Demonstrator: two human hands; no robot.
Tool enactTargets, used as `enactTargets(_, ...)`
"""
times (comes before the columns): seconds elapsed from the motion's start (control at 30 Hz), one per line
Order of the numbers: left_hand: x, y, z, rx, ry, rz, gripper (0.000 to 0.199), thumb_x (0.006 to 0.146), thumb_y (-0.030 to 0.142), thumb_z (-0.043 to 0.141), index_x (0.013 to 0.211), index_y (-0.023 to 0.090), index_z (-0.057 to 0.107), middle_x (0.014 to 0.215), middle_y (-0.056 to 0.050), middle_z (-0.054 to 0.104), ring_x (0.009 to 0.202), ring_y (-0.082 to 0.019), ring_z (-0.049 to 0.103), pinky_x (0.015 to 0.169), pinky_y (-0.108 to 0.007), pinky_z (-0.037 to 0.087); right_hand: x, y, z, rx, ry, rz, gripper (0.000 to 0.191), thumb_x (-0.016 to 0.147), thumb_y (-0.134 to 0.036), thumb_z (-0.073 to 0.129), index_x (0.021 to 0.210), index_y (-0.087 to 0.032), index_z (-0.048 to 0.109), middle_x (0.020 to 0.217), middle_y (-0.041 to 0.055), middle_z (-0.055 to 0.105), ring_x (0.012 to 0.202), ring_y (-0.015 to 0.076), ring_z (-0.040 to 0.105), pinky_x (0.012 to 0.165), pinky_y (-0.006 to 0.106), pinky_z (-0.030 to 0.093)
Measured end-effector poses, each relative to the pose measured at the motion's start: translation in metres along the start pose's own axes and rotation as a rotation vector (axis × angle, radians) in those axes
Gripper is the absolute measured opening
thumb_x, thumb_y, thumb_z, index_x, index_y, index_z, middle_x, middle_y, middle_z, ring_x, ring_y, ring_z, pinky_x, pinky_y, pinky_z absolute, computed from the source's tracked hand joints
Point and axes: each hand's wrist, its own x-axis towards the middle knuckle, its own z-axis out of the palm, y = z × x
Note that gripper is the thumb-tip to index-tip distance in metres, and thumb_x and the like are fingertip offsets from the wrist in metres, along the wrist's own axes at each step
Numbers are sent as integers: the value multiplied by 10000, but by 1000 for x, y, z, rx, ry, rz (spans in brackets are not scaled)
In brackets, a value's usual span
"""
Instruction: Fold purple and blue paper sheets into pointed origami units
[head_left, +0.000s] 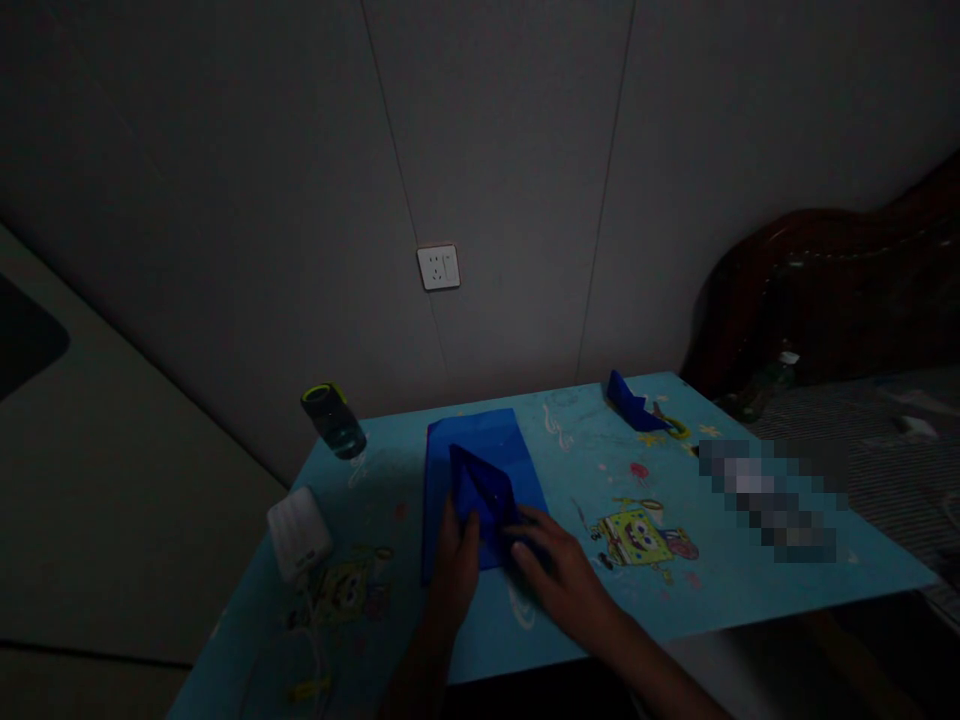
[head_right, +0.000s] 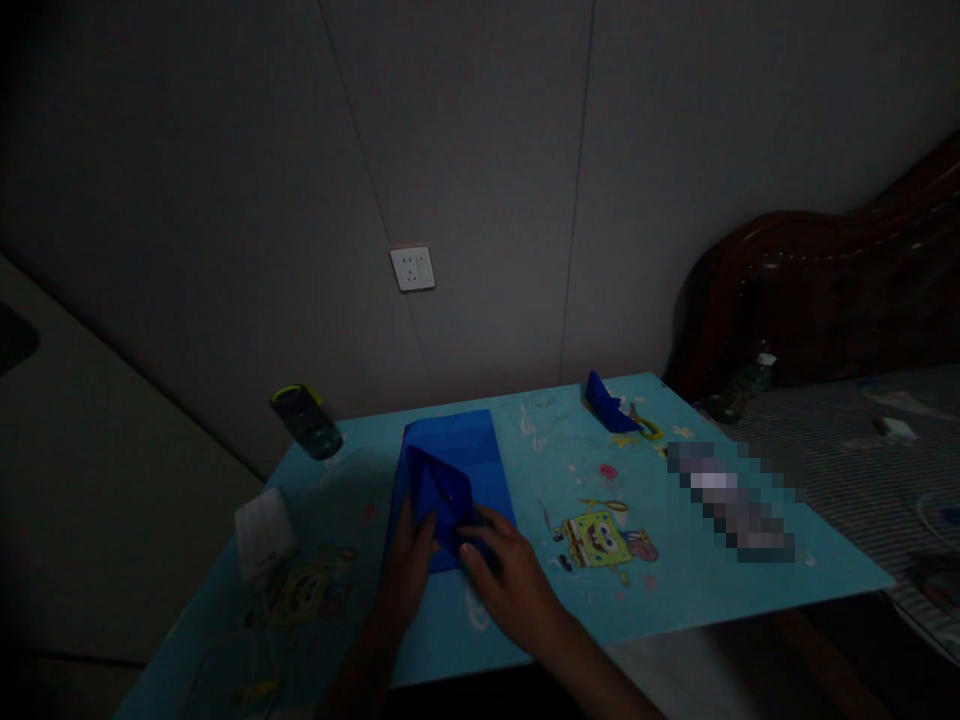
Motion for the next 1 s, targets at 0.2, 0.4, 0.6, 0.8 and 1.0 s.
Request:
enactTargets(0.2,-6,9,5,95,-104,118,453,932,292,439,1368,184,488,1427,-127,525,1351,-242,447,1138,-442,332,15,12,4,-55,157,95,309,913,-288,503,1200,-215,592,1142,98,682,1045,247,641,939,402,478)
enactTargets(0.4,-17,22,5,219,-143,203,406,935,325,444,1265,140,591,1231,-157,670,1170,-261,613,1037,-426,448,21,24,7,-55,127,195,350,806,-167,520,1151,-216,493,789,6,676,652,189,621,635,283,466)
enactTargets(0.6,-21,46,-3,279,-222,322,322,942,318,454,1133,188,678,1049,-112,735,996,-237,681,923,-359,514,27,24,2,7,169,161,163,798,-201,553,943,-223,484,698,-24,638,589,167,586,568,251,409)
enactTargets(0.8,-19,46,-3,268,-247,280,346,927,333,458,1164,203,676,1149,-112,714,1071,-251,659,974,-363,488,26,19,1,-104,164,131,157,829,-243,560,977,-201,528,809,36,695,684,194,647,649,274,449)
enactTargets(1.0,-14,23,-1,305,-134,257,397,908,366,461,1189,164,655,1199,-138,695,1124,-277,641,1009,-420,474,22,18,5,-284,115,129,208,905,-228,425,996,-164,601,858,103,724,761,231,688,701,300,456)
